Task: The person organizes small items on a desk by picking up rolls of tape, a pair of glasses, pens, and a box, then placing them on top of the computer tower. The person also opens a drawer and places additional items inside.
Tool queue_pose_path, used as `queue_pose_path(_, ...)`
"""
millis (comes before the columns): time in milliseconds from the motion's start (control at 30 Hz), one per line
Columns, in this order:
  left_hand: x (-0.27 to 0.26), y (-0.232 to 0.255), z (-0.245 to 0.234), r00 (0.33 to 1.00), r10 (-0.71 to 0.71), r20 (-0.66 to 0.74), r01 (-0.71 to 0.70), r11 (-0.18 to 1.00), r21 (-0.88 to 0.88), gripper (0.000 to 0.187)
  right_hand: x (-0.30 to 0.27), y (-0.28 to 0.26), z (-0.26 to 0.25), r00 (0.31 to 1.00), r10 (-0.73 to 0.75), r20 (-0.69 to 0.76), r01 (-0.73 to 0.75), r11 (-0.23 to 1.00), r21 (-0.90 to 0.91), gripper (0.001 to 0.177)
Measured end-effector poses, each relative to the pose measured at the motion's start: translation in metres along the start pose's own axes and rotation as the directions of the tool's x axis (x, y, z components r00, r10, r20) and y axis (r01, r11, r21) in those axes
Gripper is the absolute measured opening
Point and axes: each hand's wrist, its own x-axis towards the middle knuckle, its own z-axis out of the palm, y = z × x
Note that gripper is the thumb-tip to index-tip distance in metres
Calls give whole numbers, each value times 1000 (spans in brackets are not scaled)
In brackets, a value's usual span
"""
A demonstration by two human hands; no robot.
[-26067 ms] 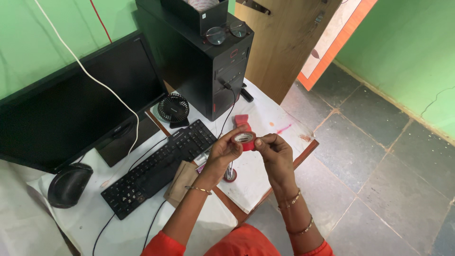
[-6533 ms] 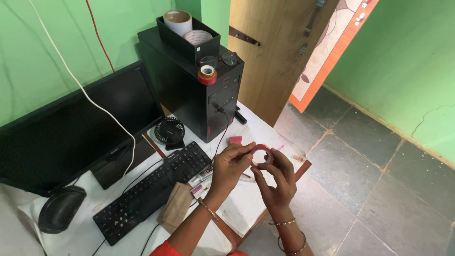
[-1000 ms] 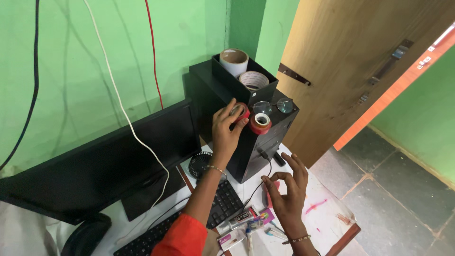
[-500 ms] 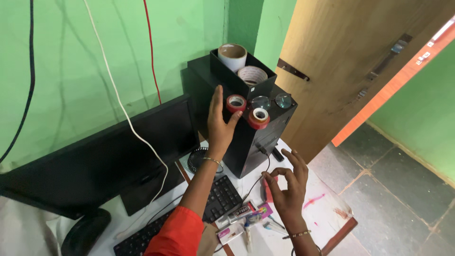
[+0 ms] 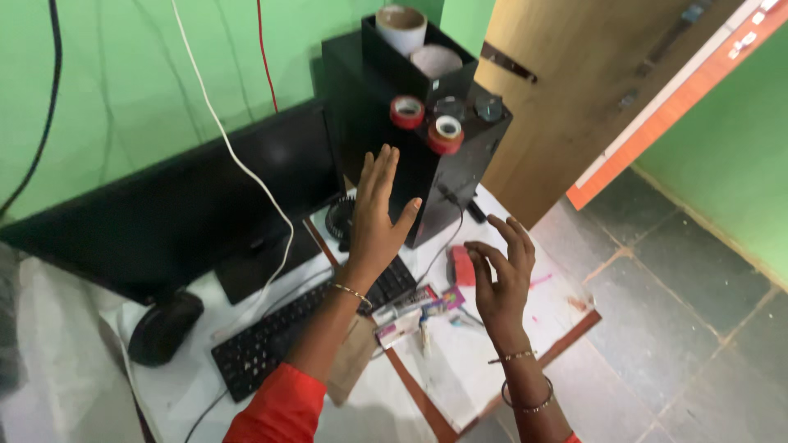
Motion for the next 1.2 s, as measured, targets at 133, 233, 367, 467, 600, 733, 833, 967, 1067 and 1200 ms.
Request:
queue_pose_path(133,-31,23,-8,998,-31,52,32,999,-21,77,-20,-1,-5,999,26,35,-26,1000,5,22)
queue_pose_path(233,-48,32,-11,997,-35,75,35,999,-7,75,-30,1,-7,996,37,77,-35,999,-20,34)
queue_pose_path(367,-76,32,-6,985,-113,127,120,992,-44,73,-50,12,-9,990,64,128,-60,998,-37,38)
queue_pose_path(467,-97,21,4,970,-168,174,175,984,-26,69,-67,23,-9,980,99,171,-91,995,-51,39)
queue_pose_path(600,-129,-5,23,961,-176,213,180,984,3,62,-91,38,-5,966,150,211,-137,988,-73,38)
queue_pose_path(733,-163,-34,46,935,-213,283,225,974,-11,56,-114,52,1,947,200,251,-181,979,-97,37)
queue_pose_path(833,-184,-53,61,898,-241,367,254,967,15,53,-129,63,9,935,222,277,-194,973,-124,39)
queue_pose_path(967,-206,-66,77,830,-253,497,226,967,116,49,-149,74,19,910,258,325,-227,965,-130,40)
queue_pose_path(1067,-221,-71,90,804,-198,560,120,977,174,45,-162,81,25,898,274,344,-241,961,-136,41)
queue_pose_path(1200,-233,-84,105,733,-137,666,-75,957,279,49,-174,88,27,865,331,377,-284,942,-177,41)
